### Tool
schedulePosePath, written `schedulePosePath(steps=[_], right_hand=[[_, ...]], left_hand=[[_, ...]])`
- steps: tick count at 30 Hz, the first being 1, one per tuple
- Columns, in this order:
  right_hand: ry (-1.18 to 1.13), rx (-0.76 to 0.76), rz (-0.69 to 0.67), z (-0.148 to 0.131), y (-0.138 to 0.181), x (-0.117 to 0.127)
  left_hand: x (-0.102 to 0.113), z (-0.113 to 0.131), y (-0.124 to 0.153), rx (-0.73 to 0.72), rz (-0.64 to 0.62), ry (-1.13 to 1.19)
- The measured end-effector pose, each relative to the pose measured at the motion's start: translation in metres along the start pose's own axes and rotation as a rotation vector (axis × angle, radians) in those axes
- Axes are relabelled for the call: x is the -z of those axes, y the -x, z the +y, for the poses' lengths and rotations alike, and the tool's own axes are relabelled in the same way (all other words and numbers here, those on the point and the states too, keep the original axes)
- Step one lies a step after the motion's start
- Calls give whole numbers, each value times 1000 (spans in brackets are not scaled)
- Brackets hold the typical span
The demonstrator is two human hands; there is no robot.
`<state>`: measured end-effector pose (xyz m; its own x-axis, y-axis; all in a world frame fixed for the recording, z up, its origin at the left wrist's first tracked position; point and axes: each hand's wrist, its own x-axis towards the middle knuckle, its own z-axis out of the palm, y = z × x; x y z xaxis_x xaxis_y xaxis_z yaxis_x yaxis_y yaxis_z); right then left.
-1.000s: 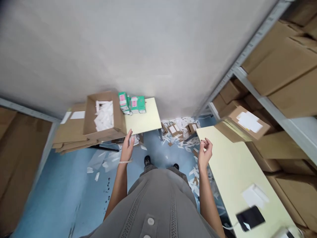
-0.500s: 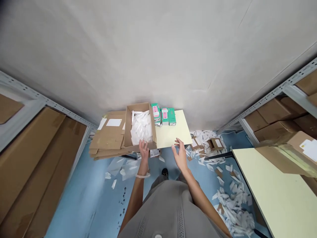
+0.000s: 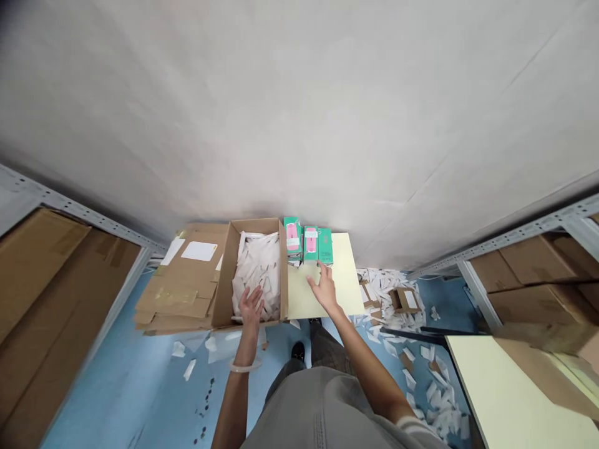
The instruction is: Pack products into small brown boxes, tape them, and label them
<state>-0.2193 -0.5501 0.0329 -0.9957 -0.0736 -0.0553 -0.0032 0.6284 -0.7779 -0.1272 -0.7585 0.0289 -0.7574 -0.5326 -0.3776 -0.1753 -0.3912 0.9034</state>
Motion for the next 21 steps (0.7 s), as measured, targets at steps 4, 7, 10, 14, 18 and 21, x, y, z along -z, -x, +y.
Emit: schedulePosePath(steps=[4,7,10,14,18,21], right_hand=[[217,-8,-161,-40,-88,-49],[327,-49,-218,-57,-128,-78],[381,-102,-271,-59,-148,-95],[425,-141,-297,-51,-162,-104],[442,-163,-199,-43,-173,-104],[355,-142,-149,-38,-173,-94]], left_hand=[[-5,11,-17,118,235,-4],[-3,13,-23,79,289,-50],[6,13,-24,72,337,-52],[17,13,-24,131,380,-55],[20,20,-18,173,379,-45],[19,29,-5,112,310,-1]])
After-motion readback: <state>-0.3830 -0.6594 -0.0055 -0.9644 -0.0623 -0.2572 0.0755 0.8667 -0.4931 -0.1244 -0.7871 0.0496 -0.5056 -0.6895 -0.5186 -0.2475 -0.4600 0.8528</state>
